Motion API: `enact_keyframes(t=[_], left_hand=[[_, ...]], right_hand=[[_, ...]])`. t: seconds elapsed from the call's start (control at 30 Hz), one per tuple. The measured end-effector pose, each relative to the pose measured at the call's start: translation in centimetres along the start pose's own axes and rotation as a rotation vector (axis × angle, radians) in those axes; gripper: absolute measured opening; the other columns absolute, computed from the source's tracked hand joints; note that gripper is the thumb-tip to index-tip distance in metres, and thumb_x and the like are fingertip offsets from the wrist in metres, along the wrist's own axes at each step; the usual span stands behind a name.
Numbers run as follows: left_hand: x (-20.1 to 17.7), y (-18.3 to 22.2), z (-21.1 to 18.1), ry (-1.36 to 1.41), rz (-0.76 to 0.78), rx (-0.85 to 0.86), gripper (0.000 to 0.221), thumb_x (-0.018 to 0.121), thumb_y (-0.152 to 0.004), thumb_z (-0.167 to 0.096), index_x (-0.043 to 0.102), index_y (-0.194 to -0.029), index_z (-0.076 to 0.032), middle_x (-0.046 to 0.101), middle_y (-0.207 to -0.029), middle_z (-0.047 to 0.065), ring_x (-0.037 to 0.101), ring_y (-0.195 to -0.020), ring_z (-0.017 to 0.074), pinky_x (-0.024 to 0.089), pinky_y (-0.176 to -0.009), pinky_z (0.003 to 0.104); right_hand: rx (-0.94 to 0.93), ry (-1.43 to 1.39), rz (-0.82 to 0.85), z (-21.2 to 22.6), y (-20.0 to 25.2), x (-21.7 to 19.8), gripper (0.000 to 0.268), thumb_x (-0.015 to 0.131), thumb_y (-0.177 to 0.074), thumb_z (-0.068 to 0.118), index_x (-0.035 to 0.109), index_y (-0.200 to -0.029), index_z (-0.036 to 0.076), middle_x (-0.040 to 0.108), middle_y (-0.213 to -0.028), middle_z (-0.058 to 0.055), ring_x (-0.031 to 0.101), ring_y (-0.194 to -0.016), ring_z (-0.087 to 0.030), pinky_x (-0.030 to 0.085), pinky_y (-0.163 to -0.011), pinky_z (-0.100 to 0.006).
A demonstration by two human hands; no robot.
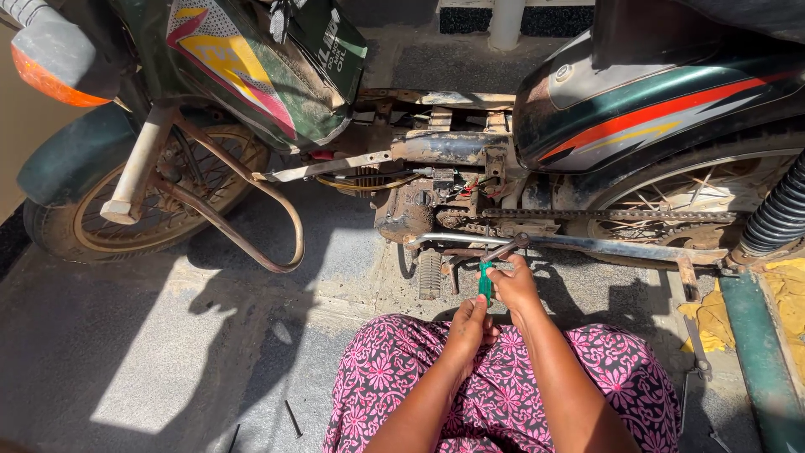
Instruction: The person sits on the ground beside a motorcycle and uses a green-handled screwdriver to unscrew screws from the chain guard area, collecting the removed screws on the ground, then reaches toward the motorcycle's footrest and chain area.
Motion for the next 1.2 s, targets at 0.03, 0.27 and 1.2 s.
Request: enact_keyframes(t=[0.03,0.27,1.2], left_hand=[[0.2,0.0,0.2,0.107,0.058,-0.044,0.041,0.054,-0.104,-0.051,0.054,-0.11,-0.011,0.057,-0.077,-0.002,0.059,-0.066,0.0117,0.052,-0.061,0.027],[0.8,1.4,-1.1,0.166,0.062,-0.186,0.055,0.036,-0.107,-0.059,0.052,-0.103,-0.007,0.055,-0.073,0.001,0.061,-0.062,0.0122,0.053,-0.058,0.027],[0.4,1.0,-0.4,0.11,0.009,-0.126,0.042,0.051,-0.104,-0.051,0.054,-0.12,-0.012,0.055,-0.078,-0.002,0.058,-0.065,0.0096,0.051,-0.059,0.026]], right_hand=[[0.02,-0.003,-0.004,0.2,0.3,0.1,0.062,0.061,-0.095,0.002,0.031,-0.149,0.001,0.072,-0.111,-0.022,0.075,-0.091,-0.026,0.058,-0.066,-0.035],[-0.028,0.005,0.002,-2.1,-1.6,-0.7,0.059,0.063,-0.095,0.001,0.036,-0.147,0.0,0.075,-0.111,-0.023,0.075,-0.093,-0.026,0.059,-0.068,-0.034],[-0.029,-0.012,0.022,-1.1,-0.7,-0.1,0.053,0.064,-0.092,0.0,0.046,-0.142,0.003,0.075,-0.107,-0.02,0.075,-0.091,-0.025,0.058,-0.071,-0.035]])
Point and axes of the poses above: each hand's wrist, its own y-axis away from the middle knuckle, its own x-axis out of the palm, z = x × y, the point moved 6 cm from there along -y, towards the middle knuckle
